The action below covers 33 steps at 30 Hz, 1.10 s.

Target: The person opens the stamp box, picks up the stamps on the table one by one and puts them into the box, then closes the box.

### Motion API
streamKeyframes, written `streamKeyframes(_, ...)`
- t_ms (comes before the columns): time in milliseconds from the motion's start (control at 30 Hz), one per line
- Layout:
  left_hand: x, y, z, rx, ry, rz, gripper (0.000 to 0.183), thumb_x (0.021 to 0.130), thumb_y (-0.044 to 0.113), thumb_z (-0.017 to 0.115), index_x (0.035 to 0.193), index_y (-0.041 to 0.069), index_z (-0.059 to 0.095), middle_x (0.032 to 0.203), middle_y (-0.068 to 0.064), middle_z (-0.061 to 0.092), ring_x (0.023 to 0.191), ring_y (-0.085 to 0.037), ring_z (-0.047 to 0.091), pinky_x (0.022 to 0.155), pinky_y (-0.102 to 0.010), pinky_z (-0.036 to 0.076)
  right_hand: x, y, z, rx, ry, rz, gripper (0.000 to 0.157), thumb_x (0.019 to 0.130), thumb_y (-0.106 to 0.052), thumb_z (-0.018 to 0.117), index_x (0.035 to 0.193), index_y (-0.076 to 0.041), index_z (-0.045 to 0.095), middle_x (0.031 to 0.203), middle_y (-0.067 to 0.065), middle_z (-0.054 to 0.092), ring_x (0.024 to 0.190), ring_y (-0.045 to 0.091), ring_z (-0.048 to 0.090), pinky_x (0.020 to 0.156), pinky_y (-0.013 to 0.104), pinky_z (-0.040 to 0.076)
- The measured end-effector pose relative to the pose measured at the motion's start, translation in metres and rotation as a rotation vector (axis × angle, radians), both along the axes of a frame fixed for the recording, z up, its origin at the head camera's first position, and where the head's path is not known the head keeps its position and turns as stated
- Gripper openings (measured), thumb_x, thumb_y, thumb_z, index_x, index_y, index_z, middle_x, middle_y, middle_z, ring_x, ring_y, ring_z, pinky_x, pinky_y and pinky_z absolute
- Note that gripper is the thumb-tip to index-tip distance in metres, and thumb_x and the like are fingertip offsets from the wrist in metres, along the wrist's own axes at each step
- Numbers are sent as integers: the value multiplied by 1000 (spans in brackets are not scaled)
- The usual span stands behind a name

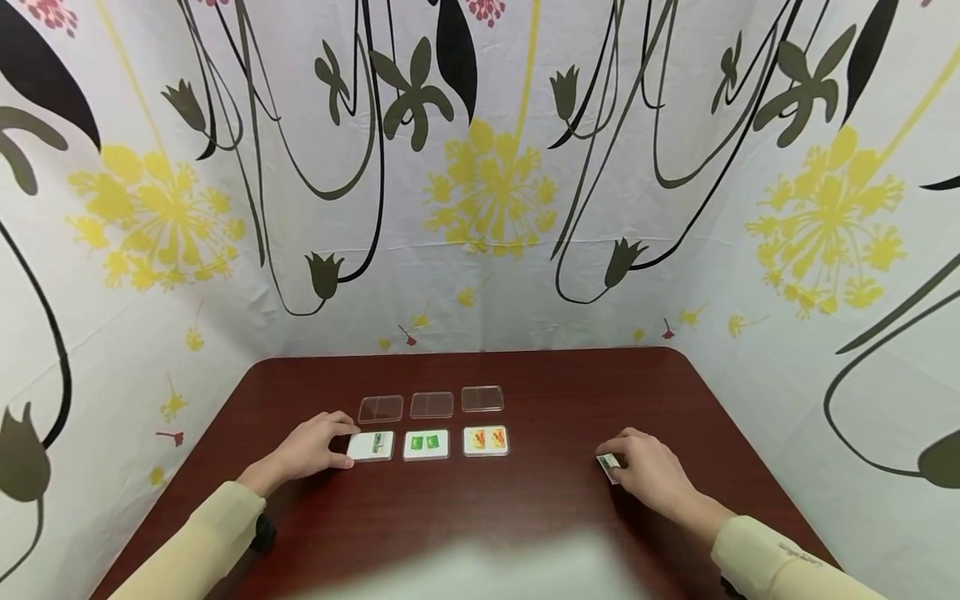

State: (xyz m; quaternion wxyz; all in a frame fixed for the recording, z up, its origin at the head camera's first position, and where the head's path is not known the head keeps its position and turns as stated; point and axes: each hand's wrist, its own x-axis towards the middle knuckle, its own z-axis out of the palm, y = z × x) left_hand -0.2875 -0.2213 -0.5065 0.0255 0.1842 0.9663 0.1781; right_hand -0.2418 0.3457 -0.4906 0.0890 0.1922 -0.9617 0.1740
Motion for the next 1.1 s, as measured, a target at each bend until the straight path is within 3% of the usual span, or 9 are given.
streamKeyframes(367,0,0,-3,12,0,3,54,81,31,86,129,12,70,130,-5,59,119,-29,53,96,-52,45,-2,9,-11,-61,-79,-72,28,80,-13,83,106,-24,79,99,-4,66,78,10,60,58,28,45)
streamKeyframes(767,1,-1,-3,15,-4,-1,55,81,31,86,129,12,70,131,-6,58,119,-29,53,96,-53,45,-1,6,-16,-53,-40,-85,34,79,-18,85,111,-25,78,95,-4,65,77,11,59,56,29,42)
streamKeyframes(1100,0,-1,-4,10,3,3,54,82,32,86,130,12,69,131,-5,59,121,-28,53,96,-51,46,-6,1,-14,-85,-88,-62,35,79,-12,84,113,-20,77,87,-4,63,72,4,58,57,27,45)
